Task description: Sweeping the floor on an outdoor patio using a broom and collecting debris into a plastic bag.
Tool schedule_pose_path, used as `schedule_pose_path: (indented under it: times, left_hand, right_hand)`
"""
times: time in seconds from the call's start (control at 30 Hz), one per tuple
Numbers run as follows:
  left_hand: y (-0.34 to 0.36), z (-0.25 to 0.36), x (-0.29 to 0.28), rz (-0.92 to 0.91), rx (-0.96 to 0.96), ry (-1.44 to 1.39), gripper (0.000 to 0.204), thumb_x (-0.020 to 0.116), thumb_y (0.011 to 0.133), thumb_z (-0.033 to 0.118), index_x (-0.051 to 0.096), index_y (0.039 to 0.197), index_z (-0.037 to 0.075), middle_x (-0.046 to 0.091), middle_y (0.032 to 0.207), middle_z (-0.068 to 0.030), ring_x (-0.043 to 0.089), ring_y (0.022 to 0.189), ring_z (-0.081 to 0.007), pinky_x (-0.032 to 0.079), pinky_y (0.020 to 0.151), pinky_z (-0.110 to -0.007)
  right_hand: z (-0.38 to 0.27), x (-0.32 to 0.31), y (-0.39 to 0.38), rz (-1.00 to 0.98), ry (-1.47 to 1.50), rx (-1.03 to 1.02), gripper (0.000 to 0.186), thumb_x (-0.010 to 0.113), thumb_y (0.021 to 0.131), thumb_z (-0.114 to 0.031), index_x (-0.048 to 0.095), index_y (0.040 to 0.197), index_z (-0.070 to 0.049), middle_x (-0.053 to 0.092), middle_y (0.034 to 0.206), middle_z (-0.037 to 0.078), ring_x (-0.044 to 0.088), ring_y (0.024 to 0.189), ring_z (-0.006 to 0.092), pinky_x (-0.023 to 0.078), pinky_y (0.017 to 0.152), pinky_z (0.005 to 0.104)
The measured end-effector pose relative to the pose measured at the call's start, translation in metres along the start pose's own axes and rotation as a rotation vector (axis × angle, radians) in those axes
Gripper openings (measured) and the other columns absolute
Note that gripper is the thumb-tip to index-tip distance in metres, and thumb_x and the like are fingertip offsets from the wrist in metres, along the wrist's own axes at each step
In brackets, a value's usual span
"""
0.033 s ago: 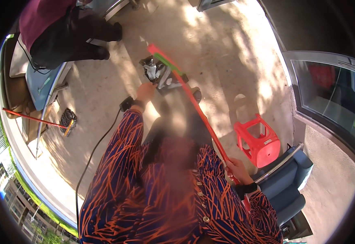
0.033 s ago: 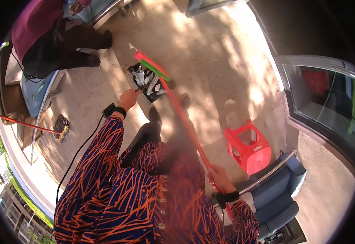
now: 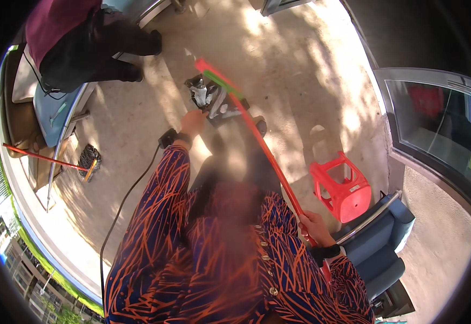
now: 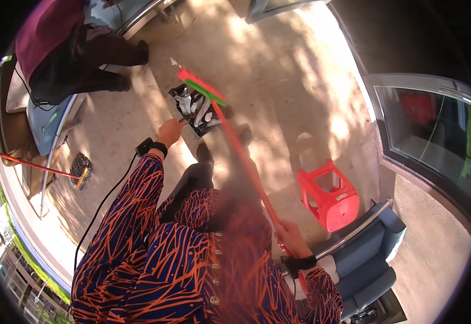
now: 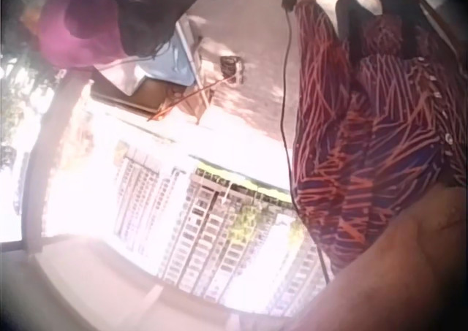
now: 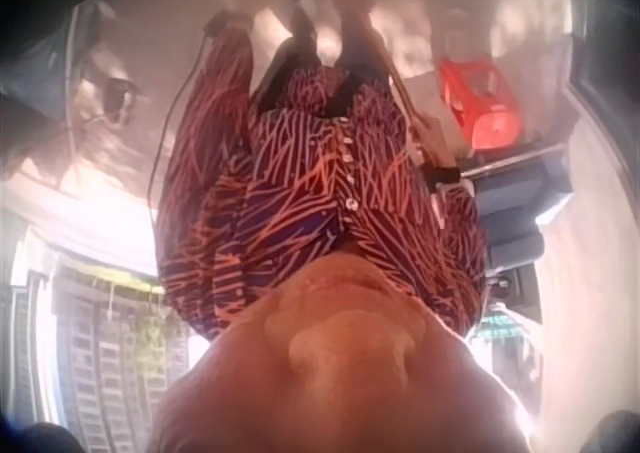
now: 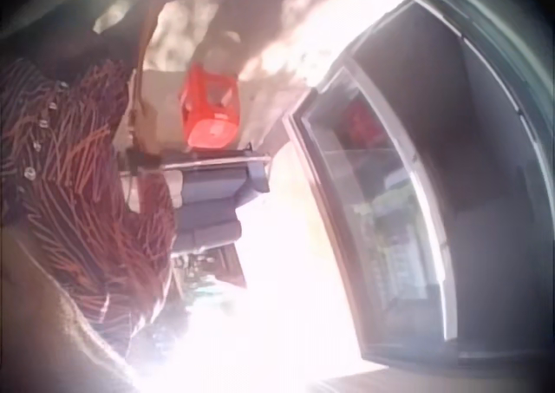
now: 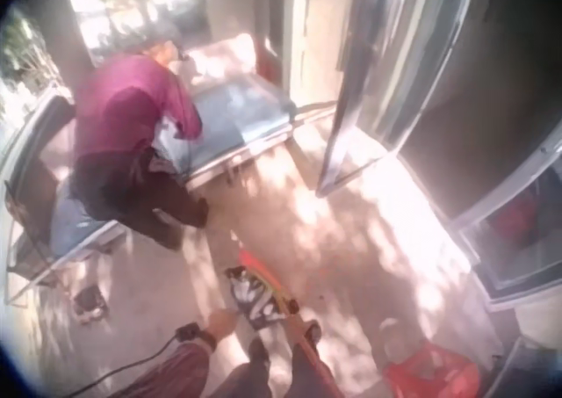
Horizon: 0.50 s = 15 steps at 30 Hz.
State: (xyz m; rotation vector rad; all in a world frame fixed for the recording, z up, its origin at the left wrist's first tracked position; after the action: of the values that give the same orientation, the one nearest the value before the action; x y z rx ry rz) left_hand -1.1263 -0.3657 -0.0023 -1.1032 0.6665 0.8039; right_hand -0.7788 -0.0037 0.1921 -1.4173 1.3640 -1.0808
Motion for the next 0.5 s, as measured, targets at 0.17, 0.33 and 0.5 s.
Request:
schedule_pose_path:
  times: [0.17,0.33,0.5]
  left_hand:
    - [-0.005,-0.034,0.008,0.014,-0.109,-0.039,0.053,0.047,0.095,0.05,0.068,0.092,0.002,0.067,0.095,-0.022,0.064,0.094,-0.0413,0.05,0.08,-0.051]
    - [-0.007,-0.031,0.013,0.013,-0.11,-0.049,0.052,0.047,0.096,0.049,0.068,0.091,0.002,0.067,0.095,-0.0223,0.064,0.093,-0.0417,0.05,0.08,-0.051]
    - [-0.012,-0.036,0.014,-0.012,-0.081,-0.053,0.052,0.048,0.095,0.05,0.069,0.092,0.002,0.067,0.094,-0.0224,0.064,0.093,-0.0412,0.05,0.08,-0.051]
  right_hand:
    - [-0.004,0.012,0.041,0.123,-0.183,-0.174,0.024,0.051,0.098,-0.023,0.062,0.102,-0.003,0.051,0.065,-0.001,0.047,0.048,0.0059,0.038,0.041,0.0229]
    - [-0.002,0.029,0.085,0.165,-0.253,-0.337,0.027,0.052,0.098,-0.023,0.063,0.104,0.0,0.055,0.069,-0.001,0.051,0.06,0.0065,0.043,0.053,0.0243]
    - [0.015,0.043,0.066,-0.042,-0.276,-0.239,0.032,0.053,0.099,-0.023,0.063,0.116,0.002,0.063,0.08,0.001,0.054,0.064,0.0054,0.043,0.055,0.0228]
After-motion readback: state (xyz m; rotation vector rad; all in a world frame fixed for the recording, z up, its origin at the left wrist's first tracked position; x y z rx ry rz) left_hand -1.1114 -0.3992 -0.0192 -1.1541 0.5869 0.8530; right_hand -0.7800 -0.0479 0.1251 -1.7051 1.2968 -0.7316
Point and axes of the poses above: each hand's wrist, its own y-axis towards the middle knuckle, its own x-axis out of the palm, z = x × y, the point moved 9 cm from there along y, towards the middle knuckle
